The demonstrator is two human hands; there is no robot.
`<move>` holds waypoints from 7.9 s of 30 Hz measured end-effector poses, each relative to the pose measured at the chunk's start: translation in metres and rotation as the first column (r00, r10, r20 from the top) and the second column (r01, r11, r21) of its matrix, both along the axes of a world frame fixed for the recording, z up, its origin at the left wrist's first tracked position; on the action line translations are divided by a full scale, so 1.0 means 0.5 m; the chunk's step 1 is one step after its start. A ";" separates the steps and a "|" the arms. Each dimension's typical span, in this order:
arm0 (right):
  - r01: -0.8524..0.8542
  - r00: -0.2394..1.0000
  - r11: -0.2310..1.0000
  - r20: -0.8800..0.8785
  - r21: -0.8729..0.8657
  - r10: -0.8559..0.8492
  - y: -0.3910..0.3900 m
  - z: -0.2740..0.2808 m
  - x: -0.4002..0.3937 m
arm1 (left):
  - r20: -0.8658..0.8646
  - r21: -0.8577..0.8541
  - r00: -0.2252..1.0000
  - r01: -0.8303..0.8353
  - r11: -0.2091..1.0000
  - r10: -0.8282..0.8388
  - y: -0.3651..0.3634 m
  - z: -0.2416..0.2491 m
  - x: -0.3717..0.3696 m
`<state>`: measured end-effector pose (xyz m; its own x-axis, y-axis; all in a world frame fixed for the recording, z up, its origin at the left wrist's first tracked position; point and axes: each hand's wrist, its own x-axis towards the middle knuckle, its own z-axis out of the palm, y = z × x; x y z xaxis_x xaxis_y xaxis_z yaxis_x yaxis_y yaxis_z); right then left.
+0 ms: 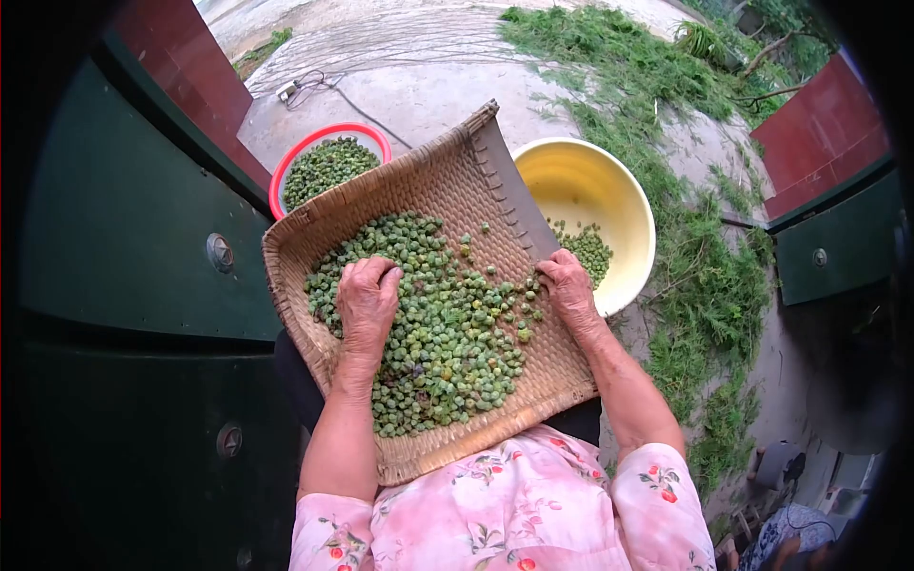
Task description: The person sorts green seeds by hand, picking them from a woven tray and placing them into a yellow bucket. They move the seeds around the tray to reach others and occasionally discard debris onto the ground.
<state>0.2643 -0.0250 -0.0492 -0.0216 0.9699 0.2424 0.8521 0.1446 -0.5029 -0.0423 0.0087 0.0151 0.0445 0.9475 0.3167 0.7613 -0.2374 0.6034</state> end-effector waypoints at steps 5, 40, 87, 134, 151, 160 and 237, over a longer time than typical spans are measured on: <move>0.063 0.998 0.995 0.022 0.073 -0.065 -0.002 -0.021 0.000 | 0.031 -0.006 0.999 -0.019 1.000 0.019 0.002 0.001 -0.003; 0.454 0.852 0.886 0.333 -0.089 -0.403 -0.289 -0.053 0.428 | 0.760 -0.203 0.581 -0.211 0.956 0.290 0.014 0.011 -0.051; 0.191 0.965 0.973 -0.158 -0.131 -0.211 -0.146 0.101 0.116 | 0.562 0.300 0.802 -0.426 0.854 0.202 -0.009 0.070 -0.026; -0.192 0.981 0.971 -0.027 -0.146 0.190 -0.011 0.050 -0.065 | 0.234 0.012 0.972 -0.015 1.000 0.012 0.017 -0.022 -0.015; 0.113 0.977 0.971 0.155 0.213 -0.148 -0.005 0.049 0.059 | 0.215 -0.003 0.976 -0.013 1.000 0.014 0.017 -0.012 -0.011; -0.264 0.955 0.964 0.130 -0.028 0.265 0.002 0.014 -0.093 | 0.199 -0.013 0.980 -0.011 1.000 0.013 0.017 -0.021 -0.015; 0.294 0.913 0.916 0.203 0.271 -0.353 0.077 0.021 0.185 | 0.193 -0.045 0.981 0.034 0.998 -0.024 0.021 -0.016 -0.022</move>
<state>0.3567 0.0137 -0.0388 0.1976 0.8509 0.4867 0.9624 -0.0740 -0.2614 -0.0531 0.0193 0.0071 0.0147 0.9610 0.2762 0.6230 -0.2249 0.7492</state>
